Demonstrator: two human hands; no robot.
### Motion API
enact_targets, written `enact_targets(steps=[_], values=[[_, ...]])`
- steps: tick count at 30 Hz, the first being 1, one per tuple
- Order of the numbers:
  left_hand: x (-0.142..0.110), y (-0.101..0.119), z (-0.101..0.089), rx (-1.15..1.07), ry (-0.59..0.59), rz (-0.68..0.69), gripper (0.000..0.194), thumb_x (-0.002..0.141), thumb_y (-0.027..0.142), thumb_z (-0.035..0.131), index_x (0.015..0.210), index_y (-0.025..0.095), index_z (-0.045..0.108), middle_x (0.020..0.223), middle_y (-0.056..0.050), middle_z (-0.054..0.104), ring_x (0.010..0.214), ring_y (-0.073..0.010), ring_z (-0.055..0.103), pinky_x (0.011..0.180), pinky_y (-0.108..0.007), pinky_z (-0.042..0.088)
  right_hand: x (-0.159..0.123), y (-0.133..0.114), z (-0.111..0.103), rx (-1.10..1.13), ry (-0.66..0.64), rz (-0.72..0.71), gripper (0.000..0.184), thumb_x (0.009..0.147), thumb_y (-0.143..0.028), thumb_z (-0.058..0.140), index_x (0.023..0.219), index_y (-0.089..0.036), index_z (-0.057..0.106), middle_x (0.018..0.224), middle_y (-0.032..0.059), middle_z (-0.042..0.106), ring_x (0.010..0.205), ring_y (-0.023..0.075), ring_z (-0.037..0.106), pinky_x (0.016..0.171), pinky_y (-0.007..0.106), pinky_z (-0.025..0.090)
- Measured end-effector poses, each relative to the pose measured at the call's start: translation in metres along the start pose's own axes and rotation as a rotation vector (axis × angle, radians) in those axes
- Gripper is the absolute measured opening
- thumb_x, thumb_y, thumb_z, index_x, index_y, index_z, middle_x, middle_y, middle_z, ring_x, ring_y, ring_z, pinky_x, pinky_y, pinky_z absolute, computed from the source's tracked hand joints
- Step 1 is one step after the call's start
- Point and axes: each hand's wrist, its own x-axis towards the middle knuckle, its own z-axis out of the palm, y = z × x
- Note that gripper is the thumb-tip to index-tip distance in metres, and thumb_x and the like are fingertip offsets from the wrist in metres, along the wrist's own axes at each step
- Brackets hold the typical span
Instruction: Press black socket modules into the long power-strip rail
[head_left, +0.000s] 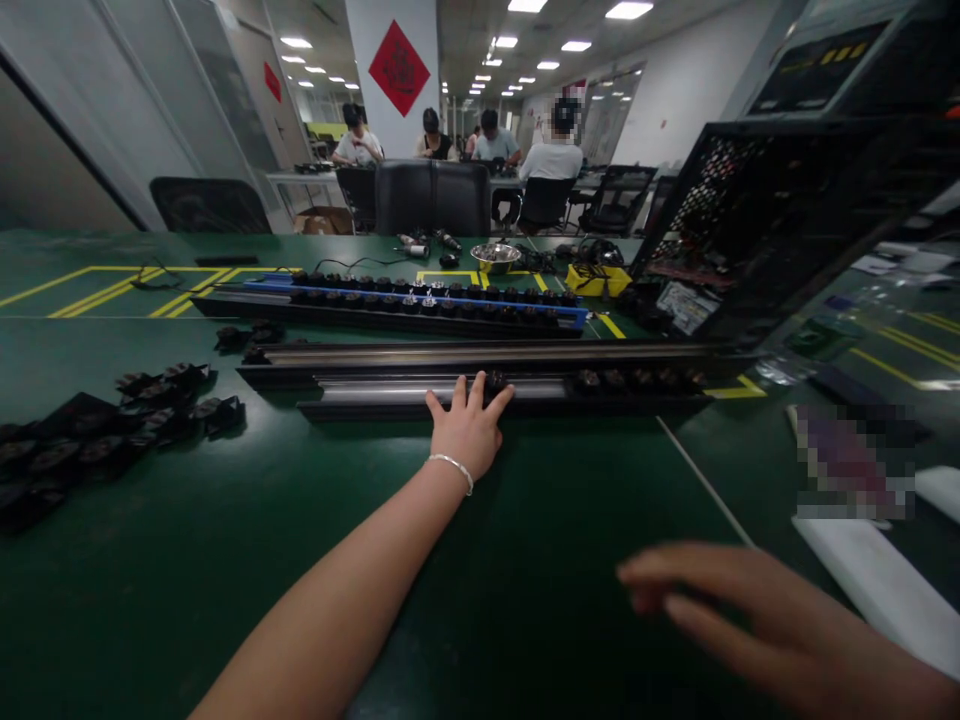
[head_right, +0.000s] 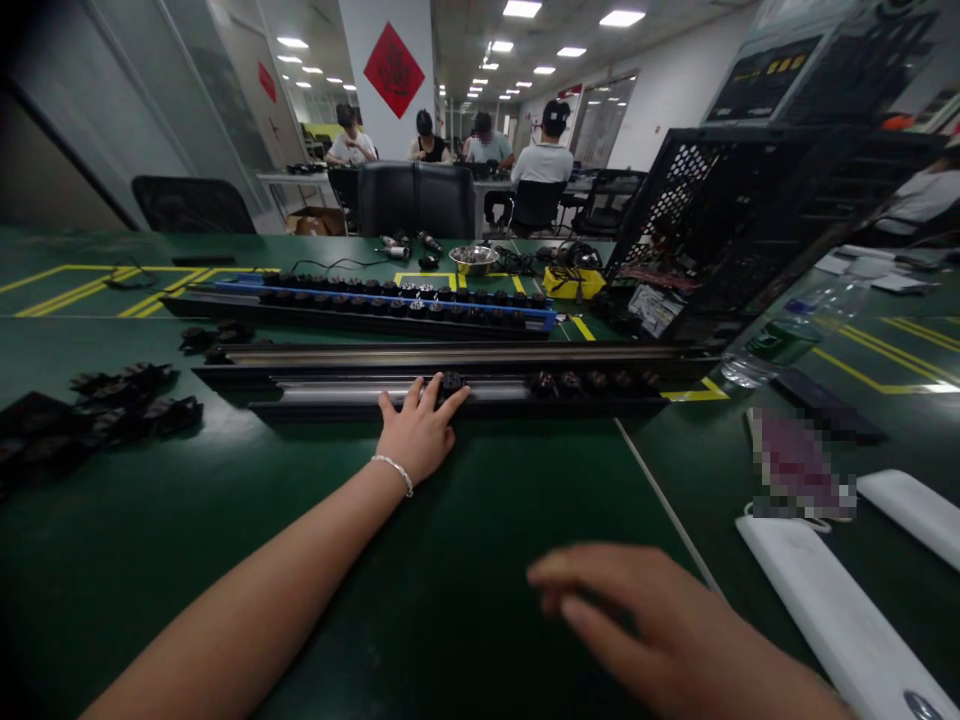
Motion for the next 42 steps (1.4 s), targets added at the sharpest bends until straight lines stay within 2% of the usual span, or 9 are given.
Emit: enact_targets(steps=[1, 3, 5, 7, 9, 14, 25, 33, 42], values=[[0.0, 0.0, 0.001, 0.001, 0.005, 0.0, 0.06, 0.082, 0.032, 0.044, 0.138, 0.042, 0.025, 0.15, -0.006, 0.022, 0.134, -0.0351, 0.02, 0.096, -0.072, 0.014, 0.034, -0.01, -0.009, -0.023, -0.052, -0.016, 0.028, 0.087, -0.031, 0.046, 0.113, -0.029, 0.057, 0.106, 0.0006, 0.063, 0.097, 0.0164, 0.059, 0.084, 0.033, 0.05], [0.0, 0.0, 0.002, 0.002, 0.027, 0.005, 0.06, 0.082, 0.032, 0.045, 0.138, 0.042, 0.027, 0.15, -0.006, 0.024, 0.134, -0.0352, 0.021, 0.095, -0.073, 0.015, 0.101, -0.027, -0.013, -0.113, 0.149, -0.031, 0.032, 0.085, -0.025, 0.045, 0.115, -0.022, 0.056, 0.113, 0.0046, 0.061, 0.106, 0.019, 0.055, 0.094, 0.039, 0.045], [0.0, 0.0, 0.002, 0.003, 0.045, 0.003, 0.058, 0.082, 0.032, 0.044, 0.137, 0.041, 0.029, 0.149, -0.007, 0.025, 0.133, -0.035, 0.022, 0.095, -0.073, 0.015, 0.151, -0.035, 0.001, -0.16, 0.33, -0.121, 0.037, 0.082, -0.02, 0.042, 0.117, -0.015, 0.054, 0.117, 0.0095, 0.059, 0.112, 0.0211, 0.051, 0.1, 0.043, 0.04], [-0.001, 0.0, 0.003, 0.004, 0.049, 0.0, 0.057, 0.081, 0.032, 0.044, 0.136, 0.041, 0.031, 0.149, -0.007, 0.025, 0.133, -0.035, 0.022, 0.095, -0.073, 0.014, 0.182, -0.032, 0.025, -0.202, 0.418, -0.136, 0.042, 0.08, -0.016, 0.041, 0.119, -0.01, 0.052, 0.122, 0.0147, 0.055, 0.117, 0.0238, 0.047, 0.102, 0.046, 0.038], [-0.001, 0.0, 0.002, 0.004, 0.05, 0.001, 0.057, 0.081, 0.032, 0.045, 0.135, 0.041, 0.032, 0.149, -0.007, 0.026, 0.133, -0.0351, 0.022, 0.095, -0.073, 0.012, 0.195, -0.023, 0.048, -0.266, 0.424, -0.127, 0.047, 0.077, -0.013, 0.04, 0.124, -0.006, 0.048, 0.128, 0.0174, 0.05, 0.124, 0.0255, 0.04, 0.104, 0.047, 0.035], [-0.001, 0.001, 0.0, 0.007, 0.043, -0.016, 0.056, 0.081, 0.032, 0.045, 0.135, 0.04, 0.033, 0.149, -0.006, 0.027, 0.134, -0.0335, 0.022, 0.098, -0.072, 0.009, 0.2, -0.005, 0.071, -0.378, 0.465, -0.096, 0.056, 0.075, -0.011, 0.039, 0.131, -0.001, 0.039, 0.137, 0.0182, 0.042, 0.132, 0.0254, 0.028, 0.108, 0.045, 0.03], [-0.007, -0.011, -0.004, 0.033, 0.046, -0.07, 0.055, 0.08, 0.032, 0.046, 0.134, 0.04, 0.035, 0.147, -0.007, 0.029, 0.133, -0.0326, 0.025, 0.098, -0.072, 0.012, 0.199, 0.003, 0.071, -0.458, 0.315, 0.007, 0.055, 0.074, -0.017, 0.044, 0.129, -0.011, 0.047, 0.14, 0.0095, 0.042, 0.131, 0.0252, 0.031, 0.109, 0.045, 0.02], [-0.009, -0.017, -0.011, 0.049, -0.005, -0.101, 0.058, 0.079, 0.031, 0.047, 0.135, 0.041, 0.033, 0.148, -0.005, 0.028, 0.133, -0.0326, 0.026, 0.1, -0.069, 0.014, 0.198, 0.001, 0.069, -0.442, 0.292, 0.004, 0.054, 0.076, -0.017, 0.043, 0.13, -0.016, 0.047, 0.14, 0.0081, 0.041, 0.13, 0.0254, 0.031, 0.108, 0.046, 0.019], [-0.011, -0.023, -0.012, 0.071, 0.015, -0.091, 0.059, 0.078, 0.031, 0.048, 0.135, 0.04, 0.034, 0.147, -0.006, 0.031, 0.13, -0.0328, 0.031, 0.098, -0.068, 0.018, 0.198, 0.0, 0.068, -0.459, 0.277, 0.0, 0.05, 0.08, -0.022, 0.043, 0.13, -0.02, 0.046, 0.14, 0.0069, 0.042, 0.129, 0.0249, 0.032, 0.107, 0.045, 0.019]])
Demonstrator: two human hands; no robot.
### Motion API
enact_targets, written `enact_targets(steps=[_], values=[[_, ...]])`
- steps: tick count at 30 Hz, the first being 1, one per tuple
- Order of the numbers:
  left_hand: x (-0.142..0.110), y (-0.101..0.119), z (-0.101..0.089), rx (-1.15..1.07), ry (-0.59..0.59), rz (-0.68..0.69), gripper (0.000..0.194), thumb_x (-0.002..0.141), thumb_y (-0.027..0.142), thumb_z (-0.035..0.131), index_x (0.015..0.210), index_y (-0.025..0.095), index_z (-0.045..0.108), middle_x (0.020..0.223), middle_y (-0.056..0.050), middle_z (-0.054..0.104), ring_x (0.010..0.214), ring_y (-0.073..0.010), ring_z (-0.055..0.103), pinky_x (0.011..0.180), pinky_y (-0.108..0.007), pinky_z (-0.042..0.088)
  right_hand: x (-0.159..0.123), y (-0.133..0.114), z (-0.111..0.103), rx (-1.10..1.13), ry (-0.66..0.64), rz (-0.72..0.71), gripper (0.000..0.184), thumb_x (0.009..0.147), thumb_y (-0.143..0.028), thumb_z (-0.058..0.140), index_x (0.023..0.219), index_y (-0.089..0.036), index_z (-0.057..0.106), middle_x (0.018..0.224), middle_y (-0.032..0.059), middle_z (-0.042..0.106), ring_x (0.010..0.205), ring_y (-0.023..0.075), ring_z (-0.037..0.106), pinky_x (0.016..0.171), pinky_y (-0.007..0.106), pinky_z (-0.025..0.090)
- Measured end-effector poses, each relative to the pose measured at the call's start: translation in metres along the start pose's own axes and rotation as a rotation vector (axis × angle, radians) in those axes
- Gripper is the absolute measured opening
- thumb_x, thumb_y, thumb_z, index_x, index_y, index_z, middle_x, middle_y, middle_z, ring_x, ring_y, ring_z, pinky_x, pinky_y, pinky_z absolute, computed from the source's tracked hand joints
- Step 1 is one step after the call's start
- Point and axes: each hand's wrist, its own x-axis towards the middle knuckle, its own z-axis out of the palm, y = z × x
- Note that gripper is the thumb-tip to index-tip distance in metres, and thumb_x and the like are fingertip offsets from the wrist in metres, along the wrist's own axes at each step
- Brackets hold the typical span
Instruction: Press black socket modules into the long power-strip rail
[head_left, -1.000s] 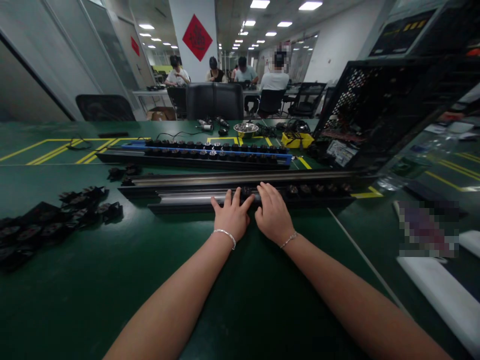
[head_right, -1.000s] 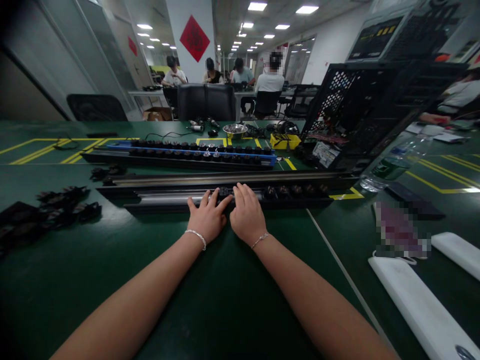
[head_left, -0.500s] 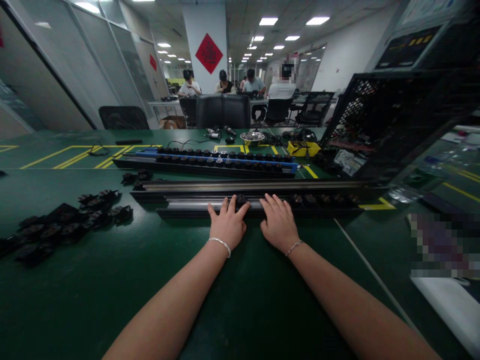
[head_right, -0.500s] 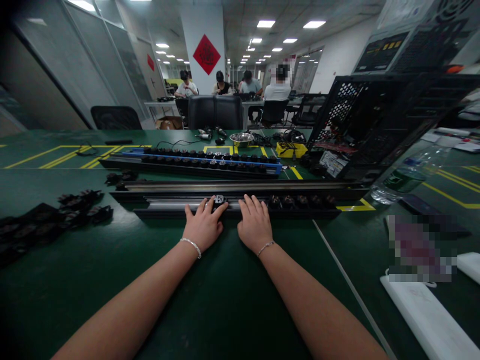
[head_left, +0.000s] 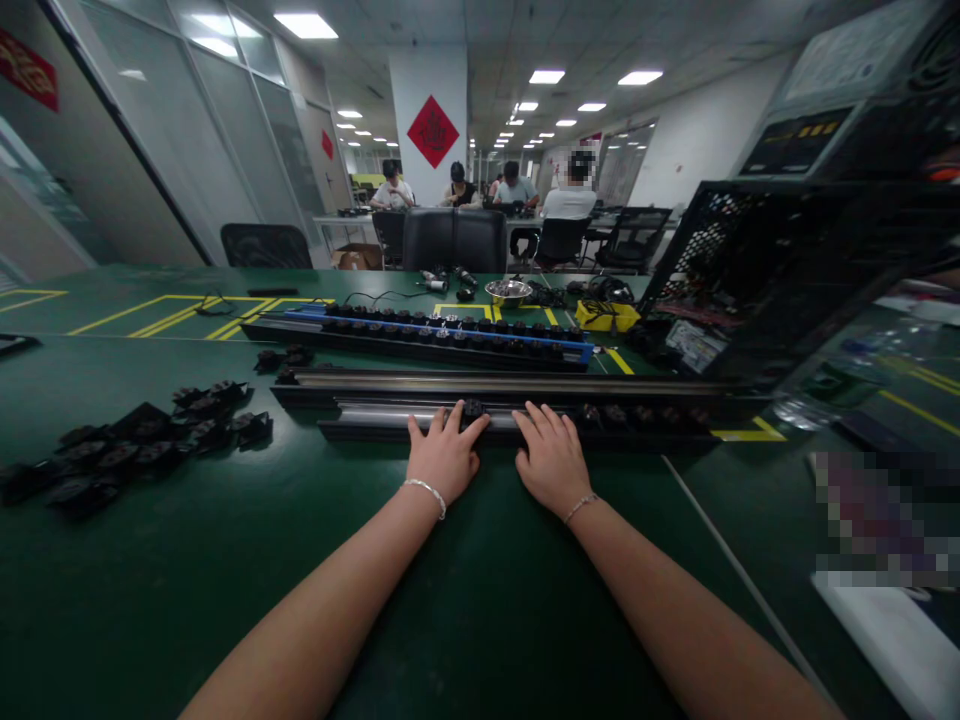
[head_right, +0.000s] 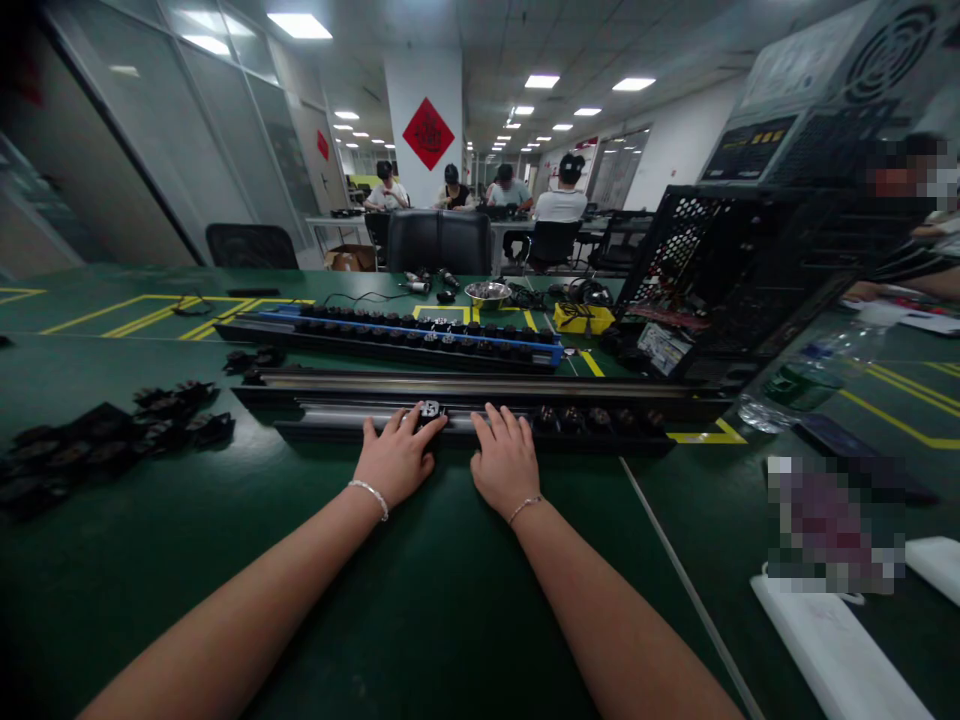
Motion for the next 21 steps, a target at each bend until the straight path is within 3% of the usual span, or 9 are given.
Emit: enact_targets(steps=[6, 14, 21], values=[[-0.003, -0.013, 0.0, 0.031, 0.013, 0.002, 0.058, 0.079, 0.031, 0.047, 0.135, 0.039, 0.034, 0.146, -0.007, 0.033, 0.128, -0.0325, 0.034, 0.098, -0.066, 0.021, 0.002, -0.002, -0.001, 0.033, 0.011, 0.024, 0.043, 0.086, -0.032, 0.041, 0.126, -0.02, 0.051, 0.137, 0.0079, 0.046, 0.127, 0.0257, 0.036, 0.105, 0.047, 0.022], [-0.005, -0.025, -0.005, 0.058, -0.003, 0.011, 0.058, 0.079, 0.032, 0.048, 0.135, 0.039, 0.034, 0.145, -0.006, 0.035, 0.128, -0.0308, 0.036, 0.103, -0.059, 0.018, 0.002, -0.002, -0.001, 0.038, 0.02, 0.02, 0.041, 0.085, -0.03, 0.041, 0.124, -0.021, 0.052, 0.137, 0.0084, 0.046, 0.127, 0.0248, 0.037, 0.105, 0.047, 0.023], [-0.006, -0.034, 0.0, 0.07, 0.05, 0.03, 0.057, 0.078, 0.033, 0.049, 0.134, 0.038, 0.037, 0.143, -0.008, 0.039, 0.126, -0.0304, 0.038, 0.103, -0.059, 0.021, 0.001, -0.002, 0.0, 0.039, 0.028, 0.019, 0.041, 0.085, -0.028, 0.041, 0.124, -0.021, 0.052, 0.137, 0.0072, 0.046, 0.127, 0.0241, 0.037, 0.106, 0.046, 0.023]])
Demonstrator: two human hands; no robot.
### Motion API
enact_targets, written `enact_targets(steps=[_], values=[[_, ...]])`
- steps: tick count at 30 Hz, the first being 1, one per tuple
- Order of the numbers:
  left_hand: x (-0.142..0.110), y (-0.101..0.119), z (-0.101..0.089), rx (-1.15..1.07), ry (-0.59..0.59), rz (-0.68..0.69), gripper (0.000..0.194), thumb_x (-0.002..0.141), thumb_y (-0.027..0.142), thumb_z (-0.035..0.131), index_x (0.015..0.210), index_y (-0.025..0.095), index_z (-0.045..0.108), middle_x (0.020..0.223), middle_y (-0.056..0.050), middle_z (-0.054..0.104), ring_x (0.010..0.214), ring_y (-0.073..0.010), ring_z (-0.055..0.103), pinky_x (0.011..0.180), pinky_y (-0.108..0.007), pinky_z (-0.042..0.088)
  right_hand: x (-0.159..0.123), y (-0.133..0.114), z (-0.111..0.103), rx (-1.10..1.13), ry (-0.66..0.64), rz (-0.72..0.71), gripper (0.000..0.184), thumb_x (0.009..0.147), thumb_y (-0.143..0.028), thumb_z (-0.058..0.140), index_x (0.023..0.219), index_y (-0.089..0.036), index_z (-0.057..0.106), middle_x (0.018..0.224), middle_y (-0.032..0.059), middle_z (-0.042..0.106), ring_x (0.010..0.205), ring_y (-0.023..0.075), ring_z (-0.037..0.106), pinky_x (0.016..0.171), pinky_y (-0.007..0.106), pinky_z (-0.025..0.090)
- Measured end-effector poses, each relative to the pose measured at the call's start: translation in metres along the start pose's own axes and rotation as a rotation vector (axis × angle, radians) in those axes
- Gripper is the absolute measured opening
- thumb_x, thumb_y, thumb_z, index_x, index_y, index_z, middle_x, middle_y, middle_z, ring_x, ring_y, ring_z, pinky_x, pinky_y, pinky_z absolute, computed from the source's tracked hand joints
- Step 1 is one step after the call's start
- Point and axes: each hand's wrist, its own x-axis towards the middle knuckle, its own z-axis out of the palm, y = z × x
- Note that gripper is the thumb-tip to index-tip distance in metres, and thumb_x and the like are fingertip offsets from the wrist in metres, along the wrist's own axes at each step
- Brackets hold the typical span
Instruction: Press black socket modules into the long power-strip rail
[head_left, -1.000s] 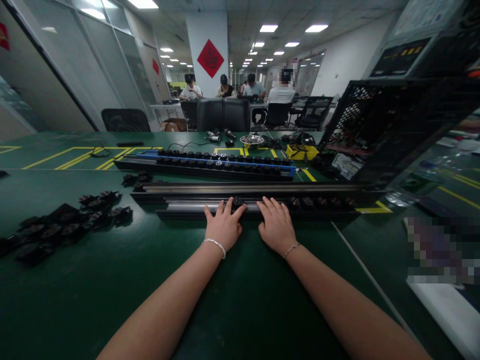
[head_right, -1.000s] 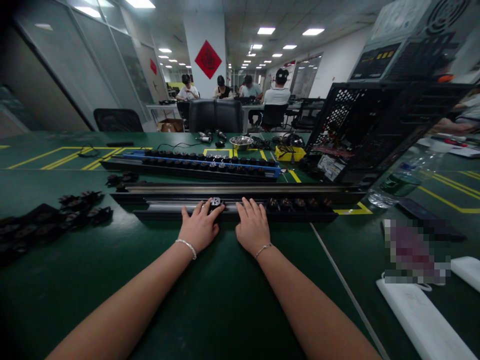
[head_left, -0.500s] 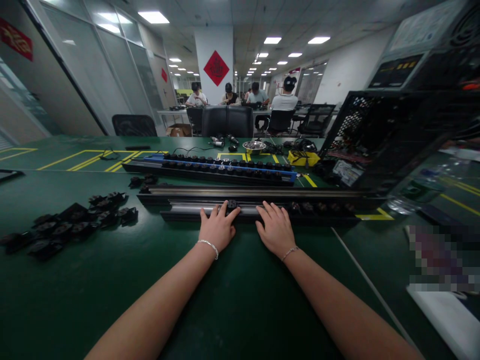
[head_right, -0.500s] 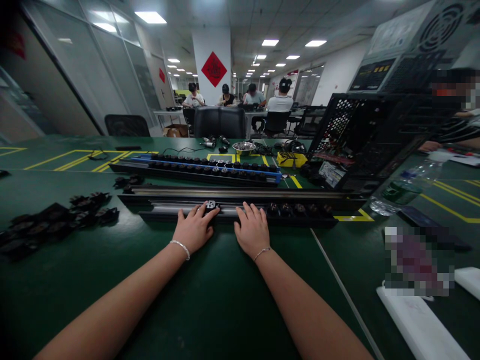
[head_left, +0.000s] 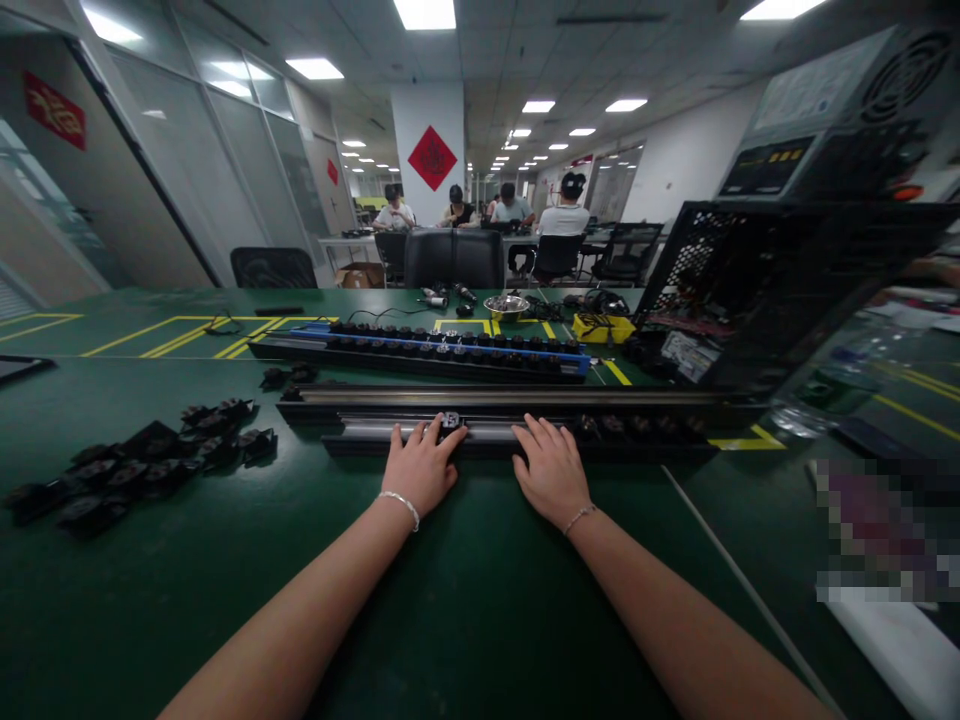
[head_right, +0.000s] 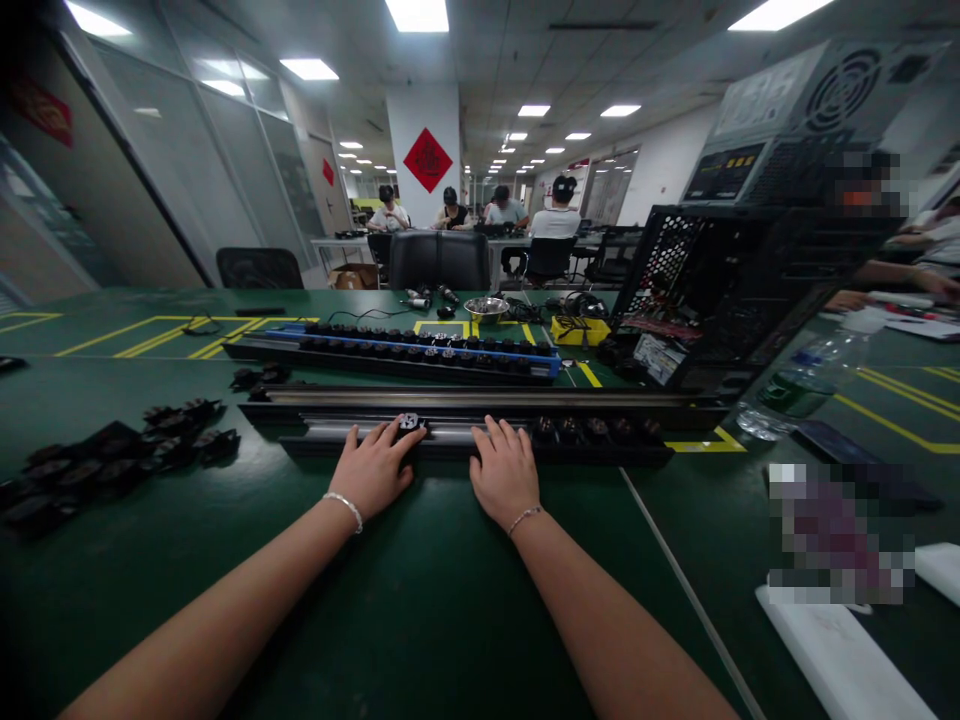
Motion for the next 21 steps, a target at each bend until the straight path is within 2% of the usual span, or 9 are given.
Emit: enact_targets(steps=[3, 11, 21], values=[[-0.002, -0.005, 0.0, 0.008, 0.005, -0.004, 0.057, 0.078, 0.033, 0.049, 0.133, 0.038, 0.038, 0.142, -0.008, 0.039, 0.126, -0.03, 0.039, 0.103, -0.058, 0.021, 0.0, 0.0, 0.0, -0.006, -0.001, -0.002, 0.041, 0.085, -0.028, 0.041, 0.123, -0.021, 0.052, 0.137, 0.0072, 0.046, 0.127, 0.0241, 0.037, 0.106, 0.045, 0.023], [-0.005, -0.014, -0.008, 0.027, -0.07, -0.057, 0.057, 0.078, 0.032, 0.049, 0.134, 0.038, 0.037, 0.143, -0.005, 0.039, 0.129, -0.0284, 0.035, 0.105, -0.055, 0.02, 0.0, 0.001, 0.003, -0.006, 0.014, -0.001, 0.04, 0.084, -0.027, 0.042, 0.122, -0.021, 0.053, 0.137, 0.0069, 0.046, 0.126, 0.024, 0.038, 0.106, 0.045, 0.022], [-0.007, -0.027, -0.004, 0.038, -0.05, -0.047, 0.058, 0.078, 0.032, 0.049, 0.134, 0.038, 0.036, 0.143, -0.006, 0.038, 0.128, -0.0289, 0.037, 0.104, -0.056, 0.021, 0.0, 0.0, 0.002, -0.009, 0.007, 0.001, 0.04, 0.084, -0.027, 0.043, 0.123, -0.021, 0.053, 0.137, 0.0073, 0.046, 0.127, 0.0237, 0.037, 0.106, 0.045, 0.022]])
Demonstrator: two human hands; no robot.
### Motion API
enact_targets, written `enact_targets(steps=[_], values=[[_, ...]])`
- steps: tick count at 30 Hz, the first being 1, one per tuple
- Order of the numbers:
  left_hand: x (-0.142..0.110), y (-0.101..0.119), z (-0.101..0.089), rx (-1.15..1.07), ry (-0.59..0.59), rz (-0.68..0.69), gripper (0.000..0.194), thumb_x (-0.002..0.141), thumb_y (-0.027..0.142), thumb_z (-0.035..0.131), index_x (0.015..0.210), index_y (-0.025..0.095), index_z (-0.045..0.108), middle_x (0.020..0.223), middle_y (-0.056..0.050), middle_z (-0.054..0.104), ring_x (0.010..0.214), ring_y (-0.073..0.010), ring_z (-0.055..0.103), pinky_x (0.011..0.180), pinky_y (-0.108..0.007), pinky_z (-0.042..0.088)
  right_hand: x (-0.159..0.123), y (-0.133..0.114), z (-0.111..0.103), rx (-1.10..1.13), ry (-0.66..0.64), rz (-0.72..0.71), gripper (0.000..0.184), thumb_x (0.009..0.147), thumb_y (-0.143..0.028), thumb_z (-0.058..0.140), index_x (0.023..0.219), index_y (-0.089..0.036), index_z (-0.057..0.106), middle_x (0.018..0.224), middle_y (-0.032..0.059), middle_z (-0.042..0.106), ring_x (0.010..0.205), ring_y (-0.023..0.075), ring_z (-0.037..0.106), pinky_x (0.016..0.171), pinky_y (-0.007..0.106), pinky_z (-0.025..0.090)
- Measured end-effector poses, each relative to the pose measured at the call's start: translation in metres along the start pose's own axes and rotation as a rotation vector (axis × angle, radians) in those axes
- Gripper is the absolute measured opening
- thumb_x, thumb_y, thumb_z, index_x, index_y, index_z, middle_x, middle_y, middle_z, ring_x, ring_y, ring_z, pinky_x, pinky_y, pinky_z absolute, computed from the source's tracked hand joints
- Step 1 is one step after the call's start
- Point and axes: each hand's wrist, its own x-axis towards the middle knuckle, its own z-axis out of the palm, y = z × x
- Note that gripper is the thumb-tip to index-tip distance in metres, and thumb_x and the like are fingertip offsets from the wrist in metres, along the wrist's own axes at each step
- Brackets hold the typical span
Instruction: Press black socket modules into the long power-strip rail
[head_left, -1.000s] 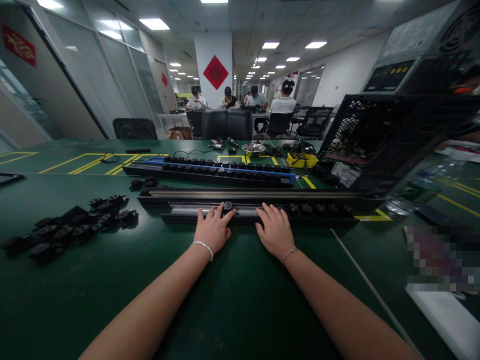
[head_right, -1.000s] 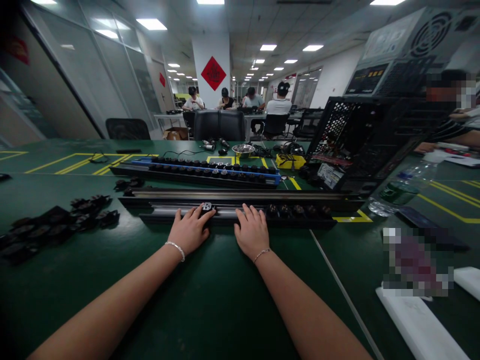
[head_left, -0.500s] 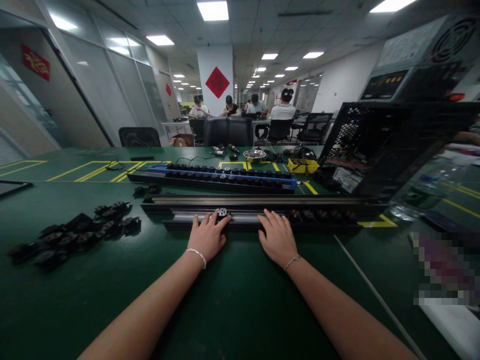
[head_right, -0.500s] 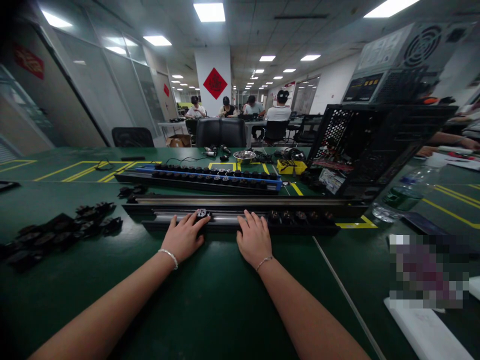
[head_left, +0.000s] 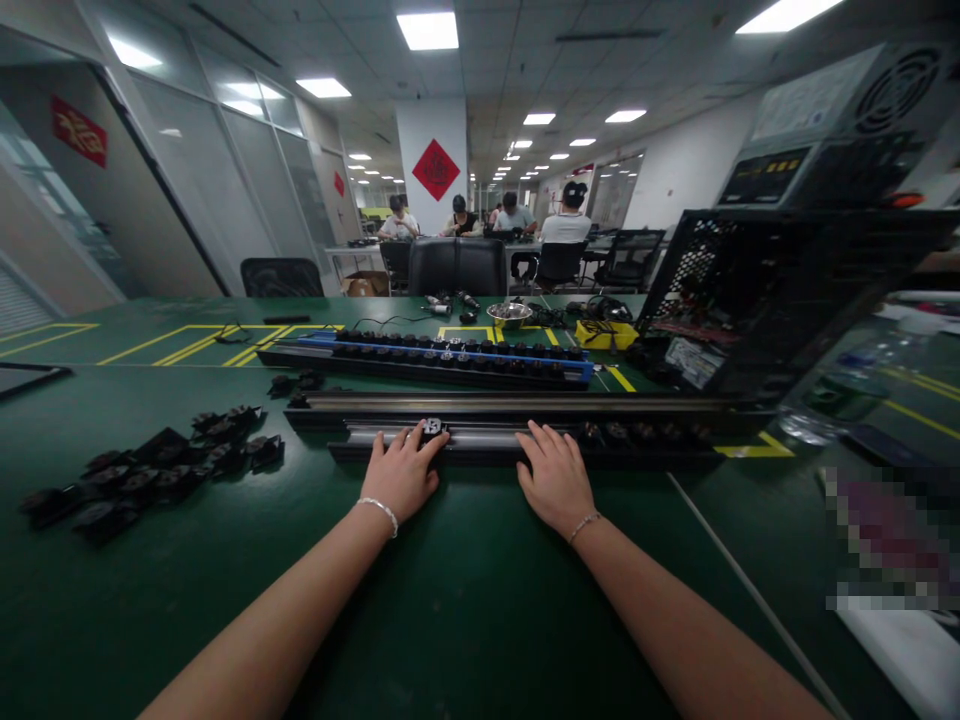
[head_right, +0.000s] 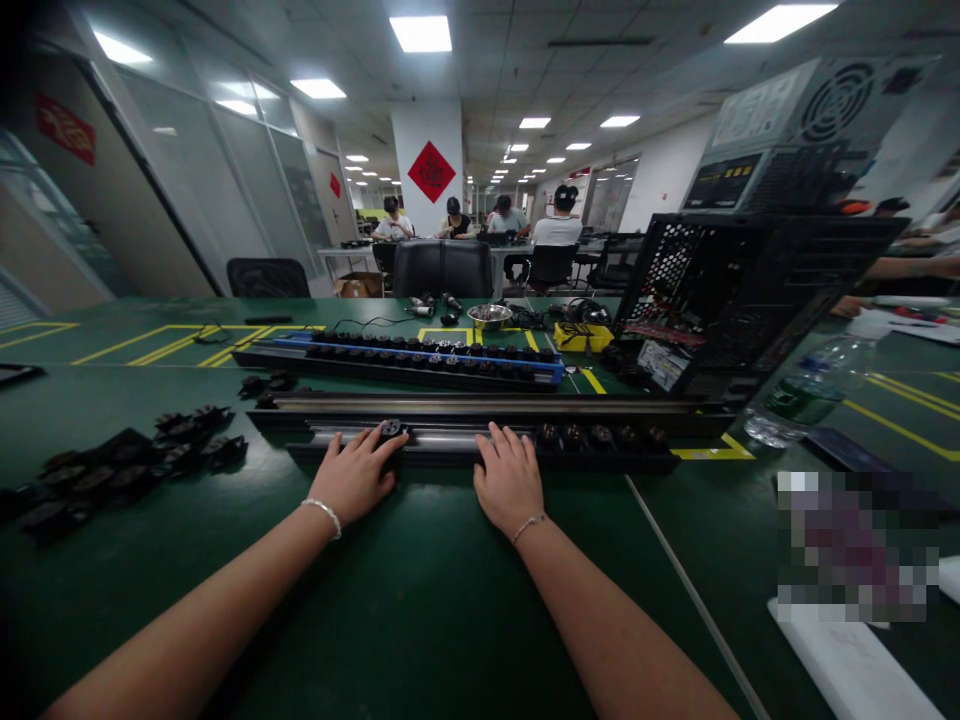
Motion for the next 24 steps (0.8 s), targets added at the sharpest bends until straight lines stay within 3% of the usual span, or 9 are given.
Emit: enact_targets(steps=[24], values=[[-0.007, -0.038, 0.008, 0.029, 0.024, -0.008, 0.056, 0.078, 0.032, 0.048, 0.133, 0.034, 0.04, 0.14, -0.009, 0.042, 0.126, -0.0299, 0.04, 0.1, -0.054, 0.028, 0.0, 0.001, 0.001, -0.004, 0.002, -0.006, 0.041, 0.083, -0.025, 0.043, 0.122, -0.021, 0.054, 0.137, 0.0064, 0.046, 0.126, 0.023, 0.037, 0.106, 0.043, 0.022]])
